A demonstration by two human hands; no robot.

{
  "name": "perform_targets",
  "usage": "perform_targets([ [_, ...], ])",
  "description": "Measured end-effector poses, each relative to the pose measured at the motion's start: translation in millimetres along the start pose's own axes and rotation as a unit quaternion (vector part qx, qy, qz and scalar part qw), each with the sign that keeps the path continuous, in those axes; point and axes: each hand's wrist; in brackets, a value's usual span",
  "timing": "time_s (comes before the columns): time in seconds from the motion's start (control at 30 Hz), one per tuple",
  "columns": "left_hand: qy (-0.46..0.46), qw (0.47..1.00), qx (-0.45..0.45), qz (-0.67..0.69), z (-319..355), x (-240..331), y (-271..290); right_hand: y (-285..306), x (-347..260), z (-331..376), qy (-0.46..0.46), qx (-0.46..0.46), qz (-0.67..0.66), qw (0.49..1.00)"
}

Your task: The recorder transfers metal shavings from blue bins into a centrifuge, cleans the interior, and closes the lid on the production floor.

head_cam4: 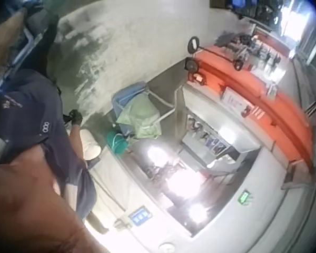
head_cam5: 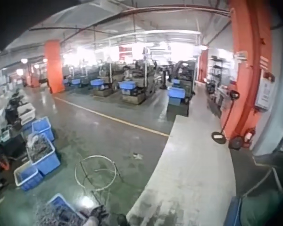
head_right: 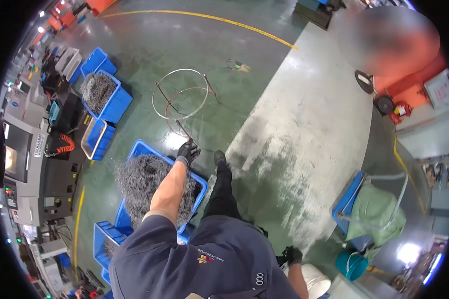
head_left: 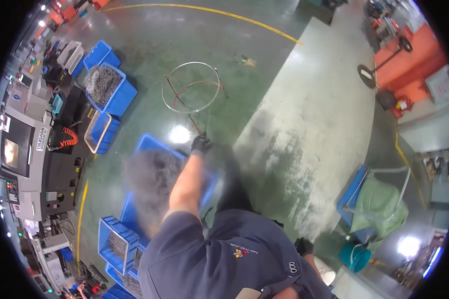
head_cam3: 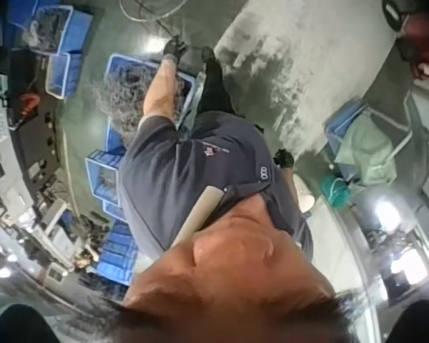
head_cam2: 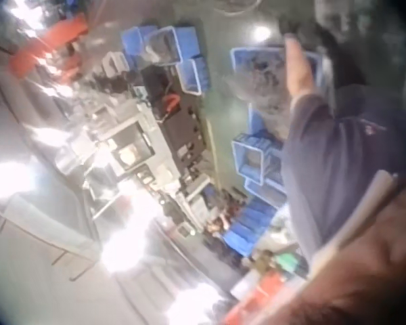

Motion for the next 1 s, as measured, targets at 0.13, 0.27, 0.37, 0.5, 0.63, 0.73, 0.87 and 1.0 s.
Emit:
perform_targets([
  [0.13, 0.007, 0.966, 0.113, 0.231, -78, 81, -42, -66, -104, -39, -0.095, 0.033, -0.034, 0.994],
  [0.27, 0.102, 0.91, 0.313, 0.251, -149, 121, 21, -144, -207, -36, -0.238, 0.037, -0.074, 0.968],
  [0.37, 0.122, 0.908, 0.338, 0.217, -165, 116, 11, -186, -291, -60, -0.249, 0.039, -0.094, 0.963],
  [0.5, 0.143, 0.916, 0.344, 0.151, -177, 117, -30, -190, -356, -99, -0.267, 0.007, -0.097, 0.959],
  [0.63, -0.098, 0.911, 0.395, 0.061, -227, 104, 142, -267, -405, -182, -0.255, -0.062, 0.046, 0.964],
  [0.73, -0.043, 0.942, 0.331, 0.012, -296, 61, 93, -265, -463, -221, -0.241, -0.025, 0.06, 0.968],
  [0.87, -0.14, 0.907, 0.349, -0.189, -337, 78, 122, -358, -519, -305, -0.113, -0.087, 0.129, 0.981],
  [1.0, -0.235, 0.854, 0.3, -0.355, -330, 108, 147, -512, -570, -338, -0.038, -0.172, 0.216, 0.96],
])
Point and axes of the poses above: each hand's wrist, its own z-axis away from the middle knuckle, its own y-axis out of the back of the hand, x = y × z, and after that the axes turned 9 degrees about -z, right-handed
